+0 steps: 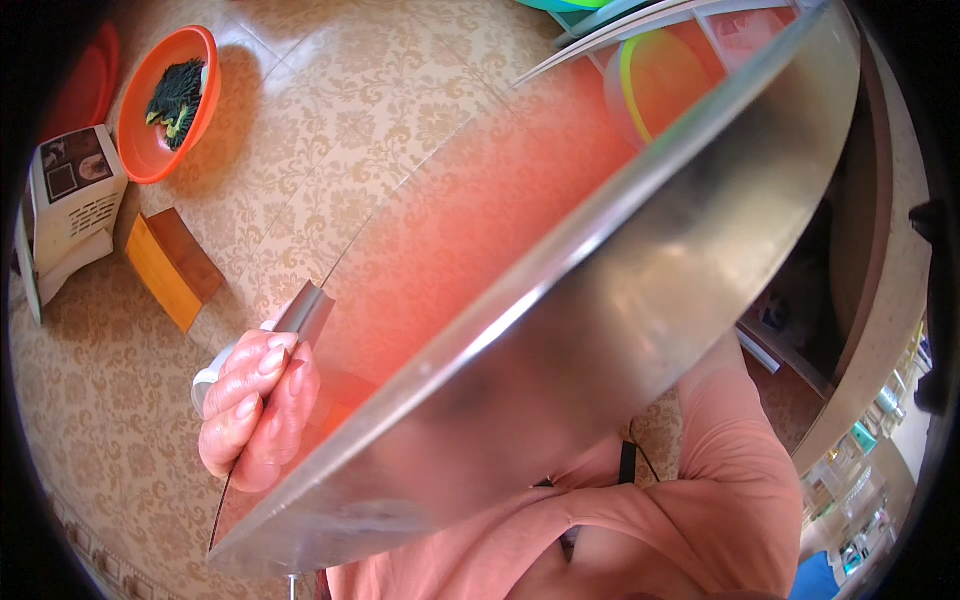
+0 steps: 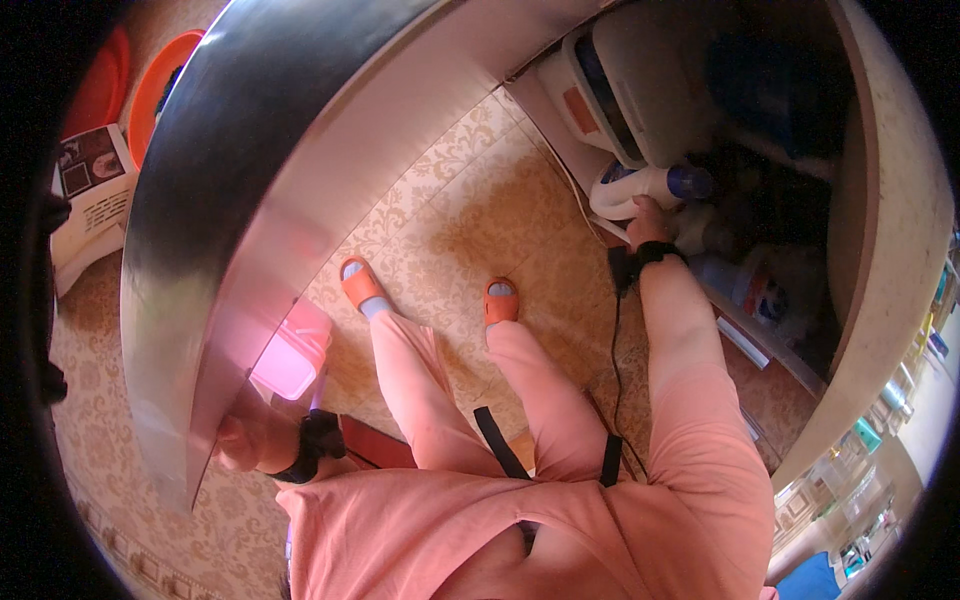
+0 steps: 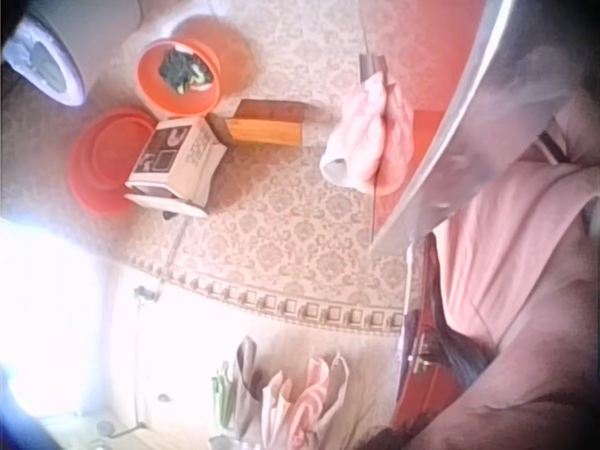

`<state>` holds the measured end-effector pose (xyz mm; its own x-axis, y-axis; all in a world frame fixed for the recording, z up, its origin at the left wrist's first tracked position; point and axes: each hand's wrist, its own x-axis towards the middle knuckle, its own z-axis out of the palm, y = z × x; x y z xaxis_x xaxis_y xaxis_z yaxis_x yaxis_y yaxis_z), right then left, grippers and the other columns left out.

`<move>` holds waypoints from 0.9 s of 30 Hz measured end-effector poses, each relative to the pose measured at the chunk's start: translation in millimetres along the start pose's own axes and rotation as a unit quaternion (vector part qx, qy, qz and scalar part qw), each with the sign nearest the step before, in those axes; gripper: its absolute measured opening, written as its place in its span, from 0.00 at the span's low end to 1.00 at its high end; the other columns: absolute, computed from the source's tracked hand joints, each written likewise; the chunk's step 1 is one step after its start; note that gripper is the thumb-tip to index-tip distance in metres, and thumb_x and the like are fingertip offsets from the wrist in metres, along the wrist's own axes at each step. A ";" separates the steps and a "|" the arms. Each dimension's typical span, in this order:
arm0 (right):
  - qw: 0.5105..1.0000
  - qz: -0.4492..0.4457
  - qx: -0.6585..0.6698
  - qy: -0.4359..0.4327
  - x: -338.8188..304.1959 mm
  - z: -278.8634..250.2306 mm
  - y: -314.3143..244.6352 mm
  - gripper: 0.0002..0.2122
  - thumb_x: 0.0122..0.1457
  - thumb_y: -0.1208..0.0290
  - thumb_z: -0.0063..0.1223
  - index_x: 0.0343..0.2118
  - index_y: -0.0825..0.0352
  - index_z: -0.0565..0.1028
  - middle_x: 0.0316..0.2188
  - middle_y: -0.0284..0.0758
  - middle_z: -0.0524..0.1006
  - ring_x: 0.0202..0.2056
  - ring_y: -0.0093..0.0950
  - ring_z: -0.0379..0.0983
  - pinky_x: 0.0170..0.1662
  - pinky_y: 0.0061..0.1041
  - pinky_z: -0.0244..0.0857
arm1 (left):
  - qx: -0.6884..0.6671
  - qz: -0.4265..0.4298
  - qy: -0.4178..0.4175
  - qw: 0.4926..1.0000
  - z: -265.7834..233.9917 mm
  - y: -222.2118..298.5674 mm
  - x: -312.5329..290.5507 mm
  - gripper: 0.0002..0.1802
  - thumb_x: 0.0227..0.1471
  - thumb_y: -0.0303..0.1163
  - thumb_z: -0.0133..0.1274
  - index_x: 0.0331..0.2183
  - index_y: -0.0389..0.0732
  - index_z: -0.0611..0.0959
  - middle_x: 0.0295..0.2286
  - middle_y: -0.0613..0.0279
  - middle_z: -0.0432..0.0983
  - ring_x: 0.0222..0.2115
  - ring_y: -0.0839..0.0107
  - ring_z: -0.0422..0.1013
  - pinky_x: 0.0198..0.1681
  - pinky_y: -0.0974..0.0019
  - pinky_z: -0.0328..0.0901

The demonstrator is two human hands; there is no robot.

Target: The person prepares a basin with water and detergent, then washes a small cloth by hand. They gather a mop and cloth, place them in a basin, add detergent, fill with water, and agitate the cloth in the soapy water.

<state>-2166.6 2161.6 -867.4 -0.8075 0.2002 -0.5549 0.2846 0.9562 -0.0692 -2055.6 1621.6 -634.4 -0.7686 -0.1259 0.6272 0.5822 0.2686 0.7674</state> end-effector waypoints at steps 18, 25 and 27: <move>0.566 0.159 0.808 -0.029 -110.2 19.7 -56.4 0.15 0.52 0.79 0.48 0.44 0.65 0.68 0.44 0.34 0.69 0.48 0.30 0.64 0.52 0.28 0.58 | -0.062 -0.170 0.037 0.983 -2.9 25.9 25.9 0.15 0.52 0.34 0.48 0.36 0.31 0.76 0.36 0.44 0.74 0.40 0.49 0.70 0.47 0.51 0.61; 0.940 0.009 0.282 -0.191 -256.2 -3.7 -134.9 0.30 0.43 0.77 0.54 0.52 0.67 0.59 0.45 0.39 0.70 0.46 0.29 0.66 0.50 0.24 0.58 | -0.043 -0.197 -0.037 0.979 -14.8 42.4 24.4 0.21 0.43 0.24 0.52 0.43 0.42 0.75 0.44 0.59 0.72 0.52 0.55 0.60 0.58 0.49 0.45; 0.946 -0.098 0.200 -0.236 -293.6 -4.8 -156.5 0.28 0.44 0.74 0.55 0.51 0.68 0.60 0.44 0.41 0.71 0.48 0.31 0.66 0.51 0.27 0.59 | -0.014 -0.209 -0.060 0.976 -14.0 50.5 19.9 0.23 0.41 0.21 0.50 0.44 0.44 0.74 0.46 0.61 0.71 0.54 0.56 0.59 0.58 0.48 0.45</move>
<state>-1976.5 1954.3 -689.7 -0.5707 -0.1808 -0.8010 0.4022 0.7890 -0.4645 -2037.8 1619.3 -581.3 -0.9653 -0.1058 0.2388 0.2159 0.1914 0.9575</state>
